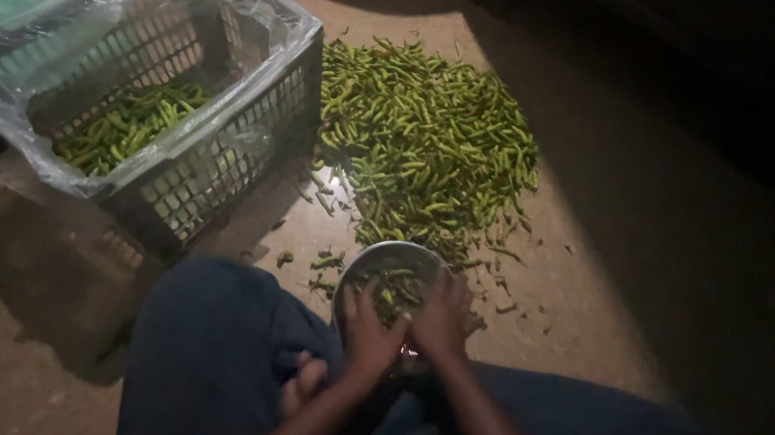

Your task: The person sits on the floor and removes stems from green chilies by hand, placing the stems into a metal bowl and the chilies into a plastic crate. The task is performed continuously with both hands.

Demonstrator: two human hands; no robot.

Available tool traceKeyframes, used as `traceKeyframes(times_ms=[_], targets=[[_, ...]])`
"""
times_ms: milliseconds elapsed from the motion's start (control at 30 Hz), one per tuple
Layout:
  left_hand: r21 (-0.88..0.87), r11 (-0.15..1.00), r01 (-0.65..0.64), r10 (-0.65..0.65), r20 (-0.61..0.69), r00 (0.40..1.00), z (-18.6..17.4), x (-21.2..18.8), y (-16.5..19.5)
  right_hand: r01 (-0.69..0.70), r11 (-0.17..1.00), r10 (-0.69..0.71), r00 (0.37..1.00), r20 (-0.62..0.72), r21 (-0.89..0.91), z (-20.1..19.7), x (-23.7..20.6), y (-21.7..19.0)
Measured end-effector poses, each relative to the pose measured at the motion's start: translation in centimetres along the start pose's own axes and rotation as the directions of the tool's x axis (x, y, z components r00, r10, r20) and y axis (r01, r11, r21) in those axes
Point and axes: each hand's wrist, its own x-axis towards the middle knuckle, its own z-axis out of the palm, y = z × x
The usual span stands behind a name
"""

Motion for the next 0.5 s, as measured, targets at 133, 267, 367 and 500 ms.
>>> traceKeyframes(times_ms=[133,267,367,500], targets=[[-0.168,0.967,0.190,-0.171,0.121,0.978,-0.6,4.4,0.3,-0.010,0.988,0.033,0.988,-0.149,0.155,-1.0,4.3,1.6],[-0.150,0.988,0.023,-0.015,0.054,0.998,-0.7,12.2,1.0,-0.061,0.988,0.091,0.971,-0.223,0.142,-3.8,11.9,3.8],[-0.026,0.999,-0.045,0.047,0.060,0.997,-1.2,19.9,1.7,-0.183,0.936,0.235,0.961,-0.147,0.301,-7.3,18.2,5.5],[0.071,0.992,0.103,-0.111,0.124,0.986,-1.4,27.9,3.0,-0.270,0.750,0.332,0.943,0.008,0.604,-10.1,24.3,6.0]])
